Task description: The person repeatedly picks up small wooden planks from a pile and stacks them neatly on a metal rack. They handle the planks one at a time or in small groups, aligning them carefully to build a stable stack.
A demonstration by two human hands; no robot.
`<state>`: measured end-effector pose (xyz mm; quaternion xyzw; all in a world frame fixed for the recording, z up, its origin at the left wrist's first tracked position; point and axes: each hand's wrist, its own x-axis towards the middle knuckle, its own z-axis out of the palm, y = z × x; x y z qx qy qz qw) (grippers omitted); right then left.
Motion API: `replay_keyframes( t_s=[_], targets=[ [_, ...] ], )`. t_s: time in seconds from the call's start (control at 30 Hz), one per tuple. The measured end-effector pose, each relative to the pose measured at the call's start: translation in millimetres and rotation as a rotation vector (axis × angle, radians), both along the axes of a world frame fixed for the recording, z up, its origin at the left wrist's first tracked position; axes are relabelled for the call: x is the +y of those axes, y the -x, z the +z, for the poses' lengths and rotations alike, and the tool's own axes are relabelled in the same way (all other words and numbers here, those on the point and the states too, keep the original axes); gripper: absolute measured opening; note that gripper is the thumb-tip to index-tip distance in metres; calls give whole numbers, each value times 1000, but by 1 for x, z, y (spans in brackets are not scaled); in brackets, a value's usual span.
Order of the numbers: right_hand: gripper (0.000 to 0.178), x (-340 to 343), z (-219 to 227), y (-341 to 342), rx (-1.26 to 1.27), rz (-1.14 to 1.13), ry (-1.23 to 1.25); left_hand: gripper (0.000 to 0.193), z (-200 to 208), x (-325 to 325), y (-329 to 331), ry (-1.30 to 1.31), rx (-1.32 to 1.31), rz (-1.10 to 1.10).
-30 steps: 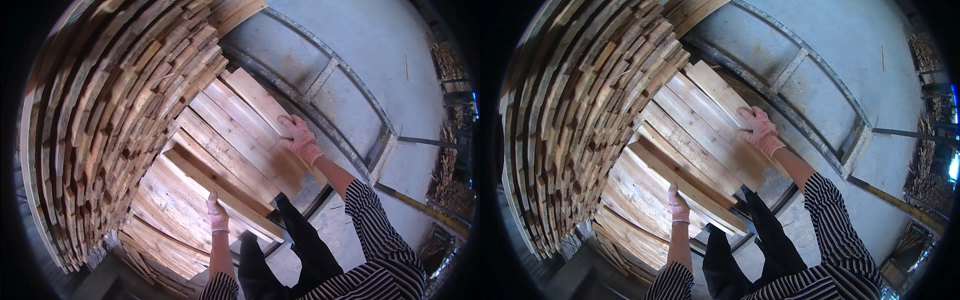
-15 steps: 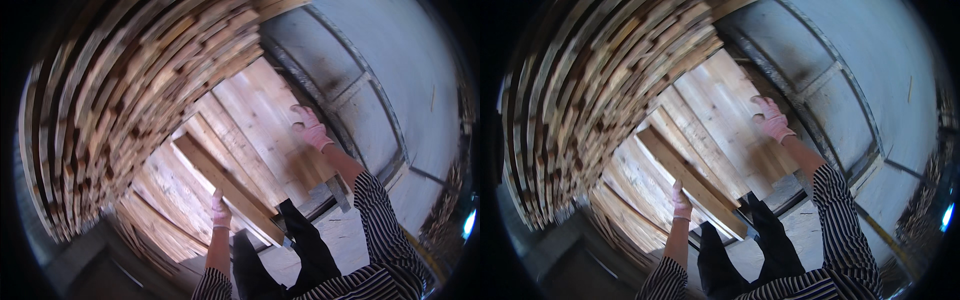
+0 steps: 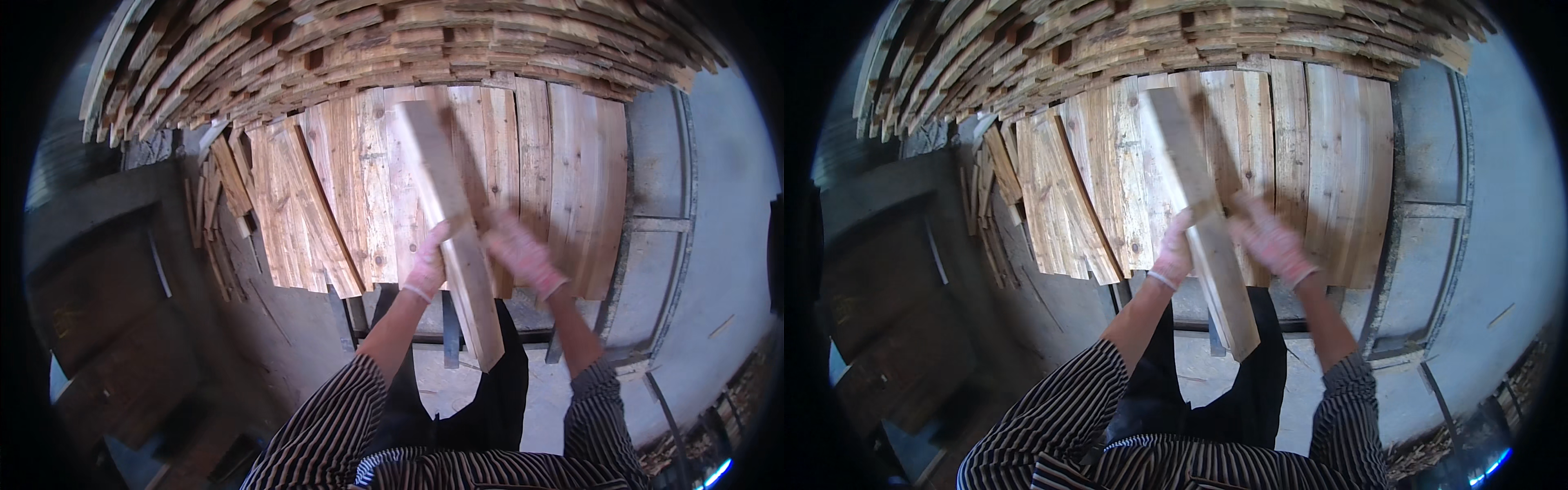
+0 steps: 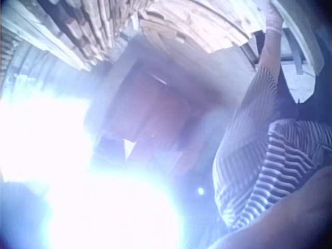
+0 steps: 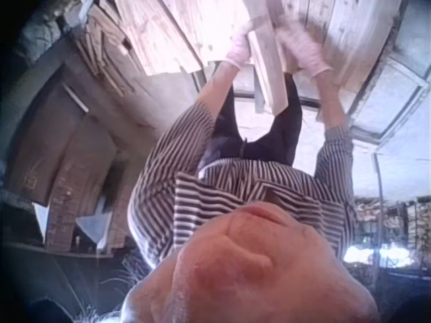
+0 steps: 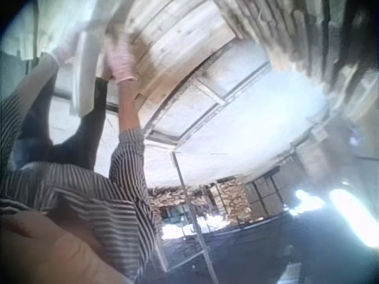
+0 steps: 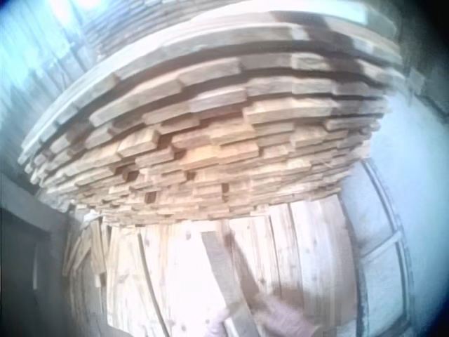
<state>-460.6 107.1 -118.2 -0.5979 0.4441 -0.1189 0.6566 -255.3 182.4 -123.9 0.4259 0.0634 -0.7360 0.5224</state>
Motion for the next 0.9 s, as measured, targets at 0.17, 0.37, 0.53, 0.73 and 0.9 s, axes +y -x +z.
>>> replay_keyframes(
  t_s=[0.17,0.37,0.53,0.73,0.9],
  targets=[
    [115,80,59,-146,288,161,-48,89,20,63,-87,10,-28,348],
    [118,105,62,-267,198,367,-5,87,29,121,-187,-28,-131,606],
    [91,101,51,-332,26,694,58,95,44,186,-243,-48,-152,791],
    [115,90,-5,-461,825,356,206,95,56,244,-290,5,-36,828],
    [112,96,-21,-485,898,211,223,95,50,246,-314,-61,22,734]
  ],
)
